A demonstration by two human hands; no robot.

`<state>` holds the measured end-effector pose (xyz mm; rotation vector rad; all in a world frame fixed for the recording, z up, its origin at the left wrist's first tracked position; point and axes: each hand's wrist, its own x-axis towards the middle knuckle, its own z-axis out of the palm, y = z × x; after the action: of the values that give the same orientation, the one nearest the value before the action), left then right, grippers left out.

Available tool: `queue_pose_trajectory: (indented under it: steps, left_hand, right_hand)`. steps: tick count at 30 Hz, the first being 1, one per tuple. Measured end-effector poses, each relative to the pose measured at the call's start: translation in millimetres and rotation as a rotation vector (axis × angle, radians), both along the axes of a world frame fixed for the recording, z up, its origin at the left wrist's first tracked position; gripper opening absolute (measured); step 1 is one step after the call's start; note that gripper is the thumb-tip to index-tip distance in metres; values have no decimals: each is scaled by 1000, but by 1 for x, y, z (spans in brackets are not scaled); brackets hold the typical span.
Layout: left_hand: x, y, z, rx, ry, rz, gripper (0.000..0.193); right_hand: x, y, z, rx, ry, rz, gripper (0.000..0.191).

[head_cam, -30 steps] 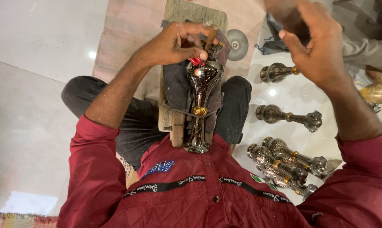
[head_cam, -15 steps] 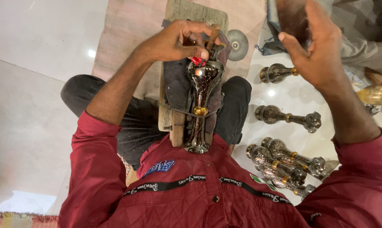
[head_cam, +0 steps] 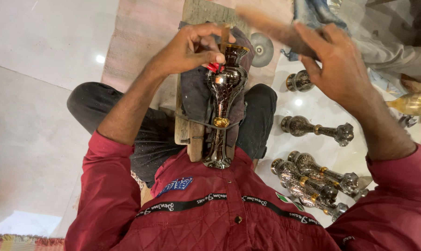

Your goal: The person sits cross-legged on the floor holding a brass vase steady with one hand while striking a small chisel against its surface with a wooden mallet, working patterned decoration into the metal. Finished and in-progress vases lie on the floor around them.

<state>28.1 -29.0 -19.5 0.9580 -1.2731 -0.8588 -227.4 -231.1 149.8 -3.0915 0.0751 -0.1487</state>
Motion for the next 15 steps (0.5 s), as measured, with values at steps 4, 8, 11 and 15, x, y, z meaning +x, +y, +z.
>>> queue_pose_trajectory:
  steps: [4,8,11,15]
  left_hand:
    - [-8,9,-6,-12,85,79,41]
    - [-12,9,-7,-42,56,135,39]
    - [-14,10,-7,24,75,150,42]
    - [-15,12,-5,8,84,150,41]
  right_hand:
    - [6,1,5,44,98,-54,58]
    - [18,2,22,-181,159,39,55]
    - [31,3,35,-99,29,53,54]
    - [51,1,50,197,133,-193,43]
